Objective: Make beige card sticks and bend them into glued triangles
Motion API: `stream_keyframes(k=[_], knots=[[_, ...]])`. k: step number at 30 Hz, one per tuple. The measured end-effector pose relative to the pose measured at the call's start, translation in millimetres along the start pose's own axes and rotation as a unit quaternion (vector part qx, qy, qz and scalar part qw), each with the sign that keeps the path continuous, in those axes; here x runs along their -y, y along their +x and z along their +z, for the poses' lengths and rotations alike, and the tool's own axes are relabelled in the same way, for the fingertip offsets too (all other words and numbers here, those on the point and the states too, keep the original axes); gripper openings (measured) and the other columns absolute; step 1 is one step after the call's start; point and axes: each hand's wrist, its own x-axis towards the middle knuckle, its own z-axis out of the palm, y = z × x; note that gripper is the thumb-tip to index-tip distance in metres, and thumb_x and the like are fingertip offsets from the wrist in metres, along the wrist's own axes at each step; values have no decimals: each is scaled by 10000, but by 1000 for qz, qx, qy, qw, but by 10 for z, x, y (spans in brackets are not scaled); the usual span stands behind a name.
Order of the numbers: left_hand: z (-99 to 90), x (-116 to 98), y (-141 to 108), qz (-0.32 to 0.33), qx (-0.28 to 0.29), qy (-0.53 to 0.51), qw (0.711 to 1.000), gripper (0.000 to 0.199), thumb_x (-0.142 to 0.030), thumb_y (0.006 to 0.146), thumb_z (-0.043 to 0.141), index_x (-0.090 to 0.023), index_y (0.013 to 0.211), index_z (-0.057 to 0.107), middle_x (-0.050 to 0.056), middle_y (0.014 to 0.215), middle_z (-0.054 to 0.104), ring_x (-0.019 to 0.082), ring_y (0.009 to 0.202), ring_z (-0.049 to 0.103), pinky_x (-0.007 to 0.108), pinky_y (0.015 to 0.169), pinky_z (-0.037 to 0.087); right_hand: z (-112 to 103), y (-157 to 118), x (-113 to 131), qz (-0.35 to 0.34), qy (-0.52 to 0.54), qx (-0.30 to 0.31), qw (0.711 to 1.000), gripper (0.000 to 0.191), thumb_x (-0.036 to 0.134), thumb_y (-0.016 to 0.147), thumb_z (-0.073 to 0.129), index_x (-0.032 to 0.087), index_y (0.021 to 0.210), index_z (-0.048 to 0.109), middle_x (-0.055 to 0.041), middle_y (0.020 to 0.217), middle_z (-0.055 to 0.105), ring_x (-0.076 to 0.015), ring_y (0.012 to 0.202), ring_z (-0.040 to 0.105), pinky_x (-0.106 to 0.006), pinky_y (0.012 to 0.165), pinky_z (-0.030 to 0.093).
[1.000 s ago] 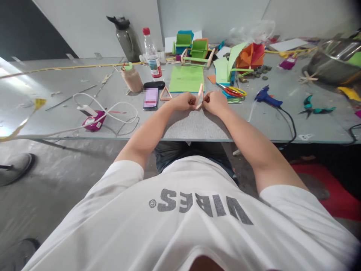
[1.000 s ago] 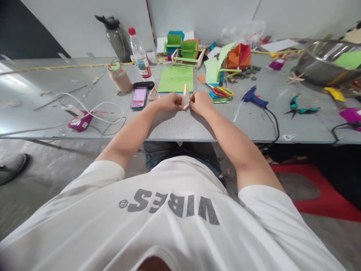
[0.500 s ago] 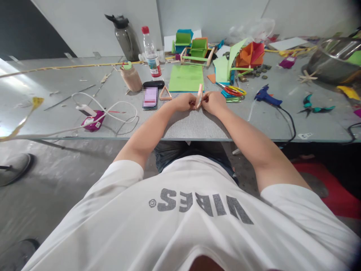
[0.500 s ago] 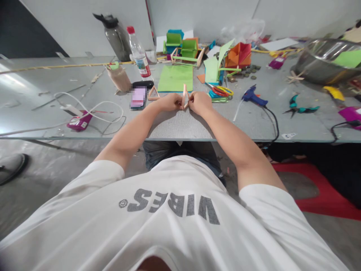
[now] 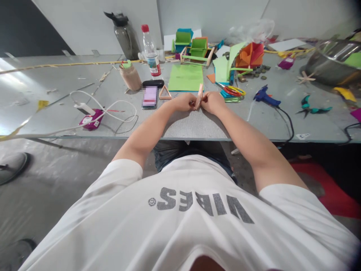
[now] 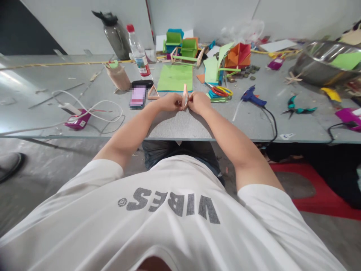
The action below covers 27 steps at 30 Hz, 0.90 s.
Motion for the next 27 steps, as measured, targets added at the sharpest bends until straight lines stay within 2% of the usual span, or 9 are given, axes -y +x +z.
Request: stream_keyframes(k=[7,16,21,27], knots=[[22,48,13,30,-1,-20,999,163,-243,752,738,-242,883,834,66,947,839,250,922,691,419,925,544,22,35,-5,-18,-3,0,1000,187,126,956,758,277,858,709,-122,1093,885,-331,1056,798,-443,960,594],[4,19,-15,17,-1,-36,999,105,-244,777,774,-237,865,830,60,917,821,243,898,677,417,895,532,39,46,-15,-40,-10,1,999,141,152,972,740,266,943,819,-131,1155,911,-335,1071,810,-456,969,608],[-1,10,-25,26,3,-42,999,151,-216,762,744,-222,879,840,73,964,839,240,898,695,424,921,545,24,-1,22,-40,-17,-3,999,137,238,1060,735,251,1019,865,-164,1185,914,-369,1107,821,-473,963,595],[-25,15,-29,19,10,-47,999,219,-198,748,720,-214,912,864,96,966,839,264,915,712,443,904,538,-26,-38,53,-60,-17,-2,998,300,304,1172,639,268,1149,936,-150,1225,926,-377,1133,819,-451,927,542]])
